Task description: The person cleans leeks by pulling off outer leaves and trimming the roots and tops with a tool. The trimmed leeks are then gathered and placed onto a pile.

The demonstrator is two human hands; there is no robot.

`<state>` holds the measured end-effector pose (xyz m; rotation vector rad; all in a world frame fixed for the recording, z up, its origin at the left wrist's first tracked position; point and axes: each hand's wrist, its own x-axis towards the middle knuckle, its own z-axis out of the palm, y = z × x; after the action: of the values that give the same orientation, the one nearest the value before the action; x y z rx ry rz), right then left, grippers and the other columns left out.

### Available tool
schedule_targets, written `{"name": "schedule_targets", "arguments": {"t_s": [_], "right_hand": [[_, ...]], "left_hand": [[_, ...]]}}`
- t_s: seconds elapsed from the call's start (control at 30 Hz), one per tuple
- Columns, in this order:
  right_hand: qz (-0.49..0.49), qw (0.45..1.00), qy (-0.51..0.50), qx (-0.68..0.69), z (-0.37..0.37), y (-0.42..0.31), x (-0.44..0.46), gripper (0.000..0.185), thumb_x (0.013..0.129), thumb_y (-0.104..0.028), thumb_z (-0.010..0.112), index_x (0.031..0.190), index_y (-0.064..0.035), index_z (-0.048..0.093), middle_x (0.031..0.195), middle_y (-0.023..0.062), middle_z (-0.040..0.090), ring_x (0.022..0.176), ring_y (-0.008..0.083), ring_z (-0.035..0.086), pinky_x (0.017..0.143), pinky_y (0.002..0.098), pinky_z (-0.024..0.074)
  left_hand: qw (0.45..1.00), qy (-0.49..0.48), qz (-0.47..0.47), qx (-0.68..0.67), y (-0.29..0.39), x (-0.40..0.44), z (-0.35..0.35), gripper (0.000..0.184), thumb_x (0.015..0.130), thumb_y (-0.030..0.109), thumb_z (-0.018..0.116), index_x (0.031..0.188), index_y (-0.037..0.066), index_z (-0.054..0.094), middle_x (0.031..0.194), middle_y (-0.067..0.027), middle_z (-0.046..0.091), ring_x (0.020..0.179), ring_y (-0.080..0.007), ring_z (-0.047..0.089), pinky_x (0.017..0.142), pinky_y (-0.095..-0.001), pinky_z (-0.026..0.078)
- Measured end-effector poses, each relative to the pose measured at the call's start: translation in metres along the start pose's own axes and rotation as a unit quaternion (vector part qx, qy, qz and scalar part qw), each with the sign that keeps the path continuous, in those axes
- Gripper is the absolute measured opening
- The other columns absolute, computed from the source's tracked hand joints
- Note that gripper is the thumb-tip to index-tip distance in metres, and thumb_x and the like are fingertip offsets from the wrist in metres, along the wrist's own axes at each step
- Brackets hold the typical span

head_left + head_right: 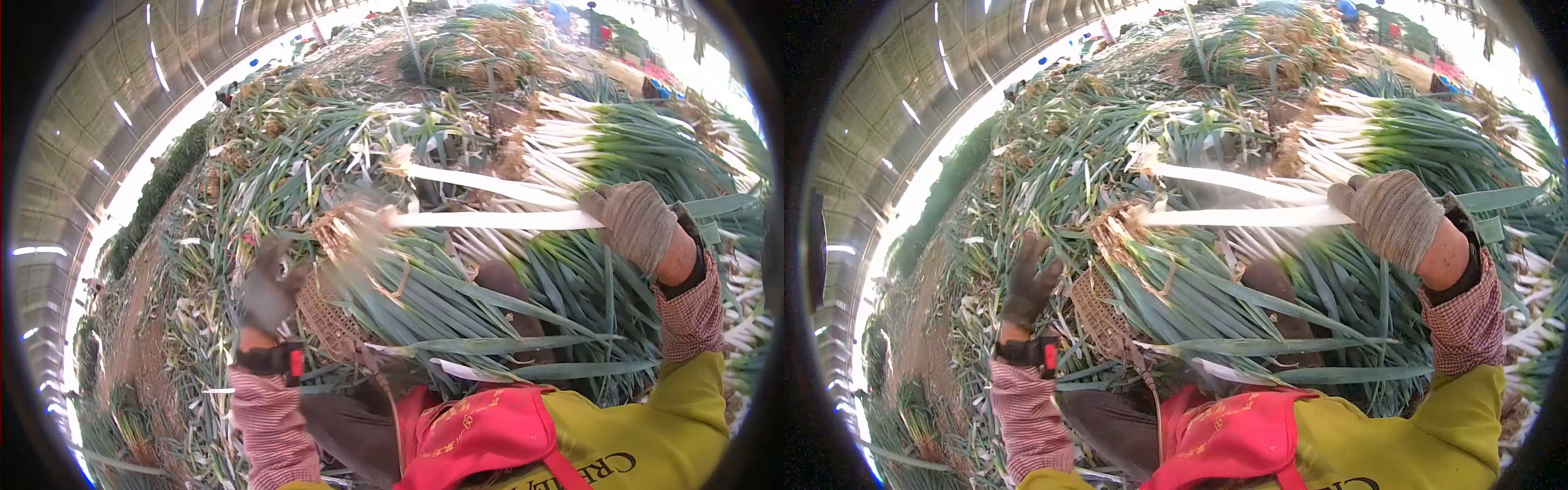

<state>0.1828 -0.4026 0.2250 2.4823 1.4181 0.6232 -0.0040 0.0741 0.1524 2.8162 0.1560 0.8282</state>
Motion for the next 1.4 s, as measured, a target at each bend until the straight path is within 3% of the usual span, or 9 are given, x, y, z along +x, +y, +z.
{"name": "schedule_targets", "arguments": {"t_s": [0.17,0.23,0.37,0.4,0.5,0.67,0.83,1.23,1.4], "right_hand": [[0.013,1.000,0.002,0.000,-0.019,-0.005,0.004,0.019,0.079,-0.018,0.060,0.093,-0.0050,0.058,0.072,0.0132,0.059,0.066,0.0292,0.063,0.057,0.0398,0.0499],[0.072,0.997,-0.035,-0.001,-0.027,0.001,0.007,0.017,0.080,-0.019,0.062,0.091,-0.0066,0.059,0.074,0.0115,0.060,0.066,0.0270,0.063,0.059,0.0377,0.0514],[-0.053,0.975,0.210,-0.058,-0.019,0.067,-0.004,0.024,0.078,-0.011,0.065,0.102,-0.0097,0.063,0.085,0.0085,0.062,0.078,0.0246,0.063,0.070,0.0338,0.0536],[0.021,0.988,0.134,-0.070,-0.020,0.083,-0.006,0.028,0.077,-0.009,0.064,0.105,-0.0107,0.062,0.089,0.0084,0.062,0.082,0.0248,0.063,0.073,0.0347,0.0531],[0.220,0.970,-0.040,-0.094,-0.019,0.130,-0.013,0.038,0.076,-0.009,0.064,0.114,-0.0124,0.060,0.100,0.0097,0.063,0.095,0.0266,0.061,0.082,0.0376,0.0502],[0.298,0.948,-0.103,-0.052,0.135,0.250,-0.010,0.046,0.077,-0.020,0.064,0.122,-0.0142,0.057,0.114,0.0128,0.062,0.105,0.0300,0.059,0.092,0.0396,0.0461],[0.419,0.884,-0.208,0.000,0.257,0.202,0.040,0.055,0.080,-0.043,0.065,0.129,-0.0218,0.053,0.120,0.0095,0.060,0.110,0.0276,0.058,0.092,0.0373,0.0471],[0.364,0.876,-0.318,0.012,0.393,0.133,0.099,0.029,0.083,-0.018,0.056,0.110,-0.0155,0.067,0.112,0.0112,0.063,0.099,0.0278,0.064,0.081,0.0391,0.0519],[0.329,0.937,-0.017,0.113,0.327,0.094,0.074,0.015,0.083,-0.025,0.058,0.090,-0.0133,0.064,0.089,0.0107,0.065,0.084,0.0294,0.064,0.070,0.0424,0.0505]], "left_hand": [[0.945,-0.029,0.292,-0.146,0.109,0.077,0.051,0.013,0.085,0.008,0.053,0.093,0.003,0.062,0.089,-0.0113,0.063,0.083,-0.0261,0.059,0.073,-0.0355,0.047],[0.935,-0.138,0.179,-0.273,0.133,0.086,0.063,0.012,0.080,0.012,0.057,0.086,0.004,0.064,0.083,-0.0121,0.063,0.079,-0.0272,0.061,0.070,-0.0356,0.048],[0.981,-0.102,0.161,0.045,0.105,0.104,0.086,0.022,0.089,0.022,0.051,0.089,0.012,0.071,0.091,-0.0125,0.068,0.078,-0.0275,0.066,0.067,-0.0382,0.053],[0.970,-0.142,-0.065,0.187,0.016,0.114,0.139,0.026,0.088,0.024,0.048,0.087,0.011,0.070,0.088,-0.0139,0.068,0.079,-0.0305,0.066,0.067,-0.0381,0.054],[0.931,-0.130,-0.253,0.229,-0.006,0.066,0.112,0.030,0.091,0.022,0.042,0.091,0.006,0.068,0.090,-0.0222,0.066,0.091,-0.0368,0.064,0.085,-0.0453,0.049],[0.844,-0.436,-0.139,0.278,-0.103,-0.043,0.161,0.046,0.088,0.045,0.047,0.112,0.009,0.062,0.111,-0.0257,0.060,0.102,-0.0391,0.060,0.088,-0.0456,0.048],[0.892,-0.276,-0.338,0.118,-0.068,-0.111,0.149,0.038,0.081,0.044,0.061,0.090,0.008,0.067,0.091,-0.0206,0.066,0.088,-0.0398,0.062,0.078,-0.0476,0.049],[0.904,-0.226,-0.359,0.049,-0.022,-0.180,0.160,0.017,0.077,0.027,0.064,0.076,0.010,0.067,0.074,-0.0154,0.065,0.072,-0.0339,0.064,0.066,-0.0436,0.050],[0.965,-0.144,-0.212,-0.052,0.037,-0.116,0.193,0.015,0.075,0.022,0.062,0.079,0.008,0.066,0.074,-0.0151,0.063,0.069,-0.0350,0.061,0.063,-0.0441,0.048]]}}
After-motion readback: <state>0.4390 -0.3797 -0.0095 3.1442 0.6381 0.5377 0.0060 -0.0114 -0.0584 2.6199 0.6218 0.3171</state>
